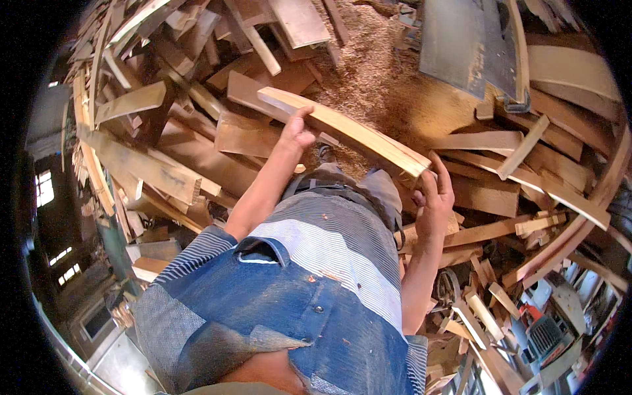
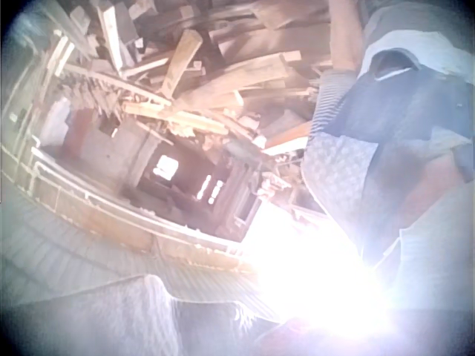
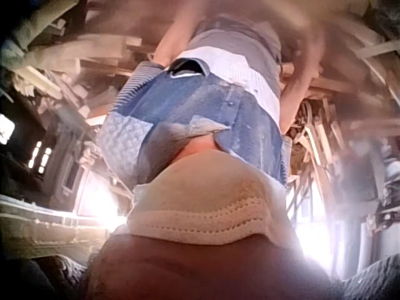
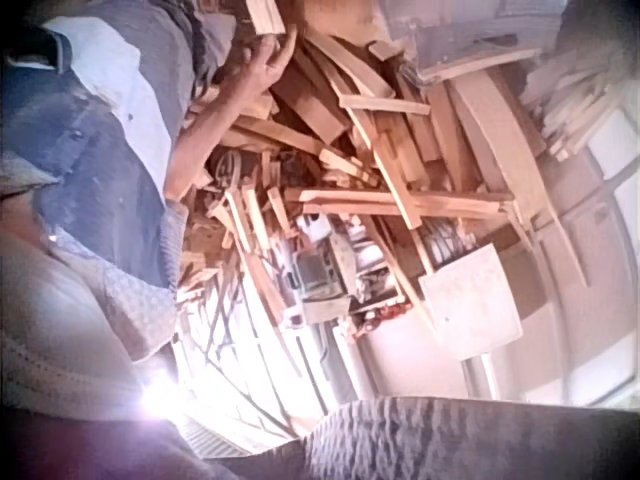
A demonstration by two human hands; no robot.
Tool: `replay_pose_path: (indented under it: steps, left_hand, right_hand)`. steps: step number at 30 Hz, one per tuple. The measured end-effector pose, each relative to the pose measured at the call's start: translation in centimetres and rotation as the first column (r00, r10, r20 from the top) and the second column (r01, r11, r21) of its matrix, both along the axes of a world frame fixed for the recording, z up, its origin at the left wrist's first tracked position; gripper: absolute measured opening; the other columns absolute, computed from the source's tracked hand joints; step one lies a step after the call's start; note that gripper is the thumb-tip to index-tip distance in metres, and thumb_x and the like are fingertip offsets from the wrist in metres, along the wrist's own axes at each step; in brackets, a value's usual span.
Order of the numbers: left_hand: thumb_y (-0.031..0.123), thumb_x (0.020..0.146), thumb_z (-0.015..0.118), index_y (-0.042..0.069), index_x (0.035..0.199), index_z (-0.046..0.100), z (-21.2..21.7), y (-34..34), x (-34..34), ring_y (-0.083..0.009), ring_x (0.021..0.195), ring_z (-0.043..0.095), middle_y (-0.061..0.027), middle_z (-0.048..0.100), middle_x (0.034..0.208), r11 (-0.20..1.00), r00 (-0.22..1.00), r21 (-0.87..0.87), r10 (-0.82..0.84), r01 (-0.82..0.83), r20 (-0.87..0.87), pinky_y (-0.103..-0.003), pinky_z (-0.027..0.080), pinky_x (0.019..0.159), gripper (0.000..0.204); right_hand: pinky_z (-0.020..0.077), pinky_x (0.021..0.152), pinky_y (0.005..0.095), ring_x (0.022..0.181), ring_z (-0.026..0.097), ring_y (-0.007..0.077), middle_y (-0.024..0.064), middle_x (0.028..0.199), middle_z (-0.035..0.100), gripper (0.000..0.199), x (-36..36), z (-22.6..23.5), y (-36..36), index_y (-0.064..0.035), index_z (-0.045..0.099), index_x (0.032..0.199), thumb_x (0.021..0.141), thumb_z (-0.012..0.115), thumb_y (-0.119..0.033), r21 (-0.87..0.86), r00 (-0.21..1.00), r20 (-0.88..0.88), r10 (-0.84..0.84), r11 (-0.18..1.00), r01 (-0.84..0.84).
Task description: The person selects a piece of wood from a pile, measures it with a tape measure, and then guides it through a table saw to make a cut.
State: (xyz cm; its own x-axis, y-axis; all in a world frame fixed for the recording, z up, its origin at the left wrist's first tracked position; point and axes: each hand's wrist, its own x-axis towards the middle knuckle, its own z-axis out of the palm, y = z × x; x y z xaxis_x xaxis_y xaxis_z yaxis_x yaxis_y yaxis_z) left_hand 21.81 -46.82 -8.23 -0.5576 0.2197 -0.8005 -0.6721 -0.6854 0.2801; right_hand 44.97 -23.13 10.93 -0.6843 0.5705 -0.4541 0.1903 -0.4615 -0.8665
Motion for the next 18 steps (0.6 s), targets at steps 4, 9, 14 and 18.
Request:
replay_pose_path:
  steps: [4,9,14,18]
  left_hand:
    - [0.006,0.084,0.076,0.004,0.116,0.06,-0.6,0.9,0.8,-0.0284,0.106,0.063,-0.0111,0.065,0.109,0.996,1.0,-0.084,-0.004,0.007,0.029,-0.048,0.055,0.096,0.036]
    - [0.012,0.084,0.078,0.002,0.108,0.066,1.0,0.7,1.0,-0.0275,0.097,0.066,-0.0131,0.069,0.102,0.947,0.994,-0.306,-0.111,0.099,-0.022,-0.046,0.057,0.088,0.029]
    - [0.008,0.084,0.075,-0.002,0.103,0.067,3.0,1.1,1.0,-0.0249,0.077,0.069,-0.012,0.071,0.091,0.919,0.977,-0.381,-0.161,0.098,-0.138,-0.039,0.059,0.071,0.024]
    - [0.008,0.083,0.075,-0.005,0.106,0.062,3.1,1.6,1.3,-0.0246,0.083,0.068,-0.0143,0.069,0.093,0.897,0.949,-0.434,-0.206,0.085,-0.239,-0.039,0.059,0.076,0.03]
  right_hand:
    - [0.0437,0.065,0.0188,0.085,0.057,0.0057,0.0034,0.109,0.062,0.05,0.6,-0.5,0.0,-0.0029,0.056,0.139,0.099,0.07,-0.029,0.02,0.993,0.118,0.01,1.0,-0.012]
    - [0.05,0.066,0.0233,0.085,0.063,0.0125,0.0069,0.114,0.065,0.047,1.7,-1.9,-0.9,-0.0027,0.057,0.137,0.102,0.067,-0.032,-0.026,0.986,0.168,0.001,1.0,0.003]
    - [0.0572,0.08,0.0363,0.105,0.065,0.0228,0.0132,0.124,0.065,0.048,4.4,-4.3,-0.8,-0.0024,0.054,0.139,0.104,0.061,-0.034,-0.143,0.986,0.168,0.02,0.99,0.004]
    - [0.0575,0.073,0.033,0.091,0.069,0.0203,0.0101,0.112,0.07,0.048,5.2,-4.4,-1.0,-0.0048,0.06,0.132,0.096,0.068,-0.035,-0.119,0.954,0.297,0.052,0.993,-0.017]
